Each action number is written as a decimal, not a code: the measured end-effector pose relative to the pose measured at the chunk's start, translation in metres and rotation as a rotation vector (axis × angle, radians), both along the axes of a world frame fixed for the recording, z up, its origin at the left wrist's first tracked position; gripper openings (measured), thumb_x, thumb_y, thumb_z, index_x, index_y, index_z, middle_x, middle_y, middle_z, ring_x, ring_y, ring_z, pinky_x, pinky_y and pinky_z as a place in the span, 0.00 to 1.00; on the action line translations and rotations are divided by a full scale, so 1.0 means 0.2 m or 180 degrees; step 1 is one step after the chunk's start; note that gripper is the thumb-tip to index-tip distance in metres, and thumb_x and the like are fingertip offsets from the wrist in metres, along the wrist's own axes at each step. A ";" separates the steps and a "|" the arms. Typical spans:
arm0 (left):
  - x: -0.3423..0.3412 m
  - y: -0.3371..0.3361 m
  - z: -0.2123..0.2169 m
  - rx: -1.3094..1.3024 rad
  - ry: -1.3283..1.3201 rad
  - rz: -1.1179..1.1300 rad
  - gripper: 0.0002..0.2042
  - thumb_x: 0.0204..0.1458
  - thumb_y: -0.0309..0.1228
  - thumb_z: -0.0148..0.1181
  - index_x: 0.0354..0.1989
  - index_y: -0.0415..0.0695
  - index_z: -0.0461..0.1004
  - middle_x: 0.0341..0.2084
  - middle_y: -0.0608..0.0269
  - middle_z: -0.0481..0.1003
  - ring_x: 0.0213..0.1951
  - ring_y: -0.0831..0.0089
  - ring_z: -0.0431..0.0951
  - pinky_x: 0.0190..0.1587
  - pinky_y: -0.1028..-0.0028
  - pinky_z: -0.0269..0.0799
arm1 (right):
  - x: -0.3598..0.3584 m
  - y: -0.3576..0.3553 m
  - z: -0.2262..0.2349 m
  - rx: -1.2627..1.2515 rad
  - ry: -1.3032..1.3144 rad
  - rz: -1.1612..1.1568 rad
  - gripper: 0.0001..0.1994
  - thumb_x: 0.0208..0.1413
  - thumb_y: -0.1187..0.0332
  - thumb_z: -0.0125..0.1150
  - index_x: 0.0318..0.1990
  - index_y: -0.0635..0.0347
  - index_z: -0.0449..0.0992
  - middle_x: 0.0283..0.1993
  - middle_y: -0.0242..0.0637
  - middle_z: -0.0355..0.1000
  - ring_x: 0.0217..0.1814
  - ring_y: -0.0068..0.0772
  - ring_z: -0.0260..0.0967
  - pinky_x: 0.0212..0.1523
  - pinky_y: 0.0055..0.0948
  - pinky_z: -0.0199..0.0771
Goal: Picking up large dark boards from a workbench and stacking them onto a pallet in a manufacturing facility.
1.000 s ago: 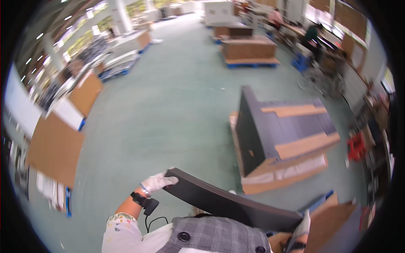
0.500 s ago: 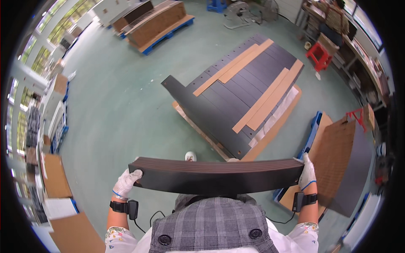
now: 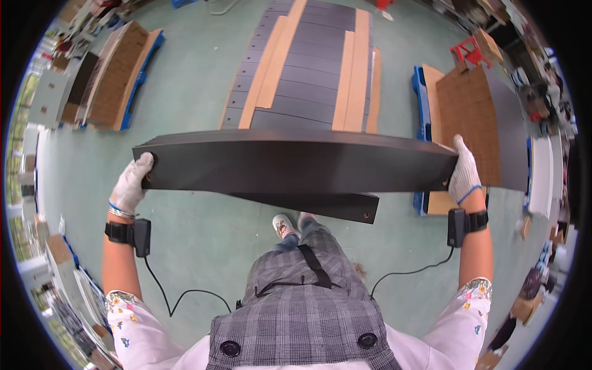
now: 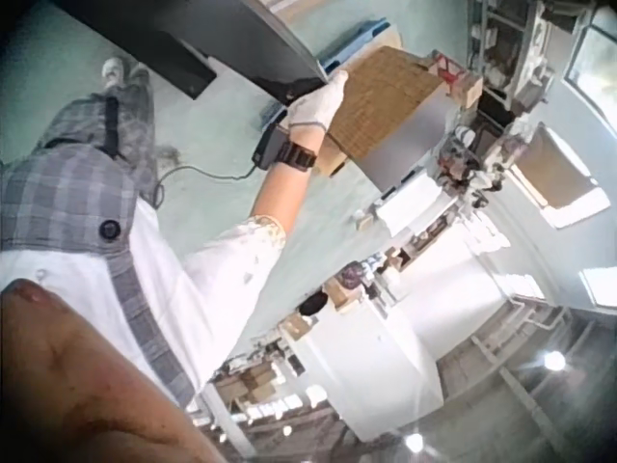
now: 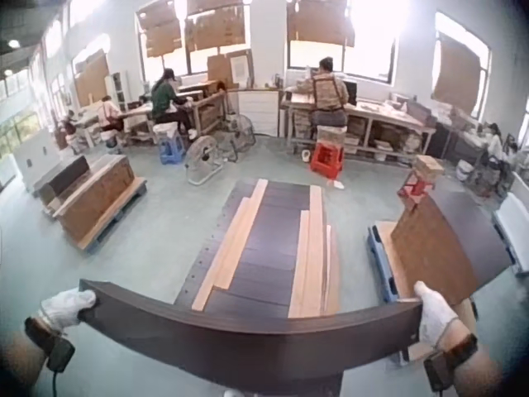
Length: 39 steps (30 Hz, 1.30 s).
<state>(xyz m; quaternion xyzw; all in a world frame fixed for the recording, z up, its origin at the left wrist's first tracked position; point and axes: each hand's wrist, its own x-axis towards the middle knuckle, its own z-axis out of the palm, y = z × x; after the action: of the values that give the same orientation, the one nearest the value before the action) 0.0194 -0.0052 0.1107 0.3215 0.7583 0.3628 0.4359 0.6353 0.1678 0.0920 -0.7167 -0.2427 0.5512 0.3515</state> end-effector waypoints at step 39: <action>-0.35 0.88 -1.13 -0.3298 0.0159 -0.2648 0.14 0.45 0.38 0.66 0.34 0.41 0.75 0.21 0.68 0.73 0.25 0.78 0.70 0.33 0.75 0.69 | -0.06 0.10 -1.13 -0.2375 0.0816 0.0174 0.24 0.65 0.54 0.42 0.56 0.68 0.65 0.55 0.40 0.67 0.56 0.30 0.65 0.58 0.28 0.65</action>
<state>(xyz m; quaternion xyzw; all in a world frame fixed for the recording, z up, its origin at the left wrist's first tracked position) -0.0500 0.1701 -0.1160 0.3445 0.6573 -0.2546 0.6201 0.6233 0.1874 -0.1344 -0.7139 0.0011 0.6957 0.0796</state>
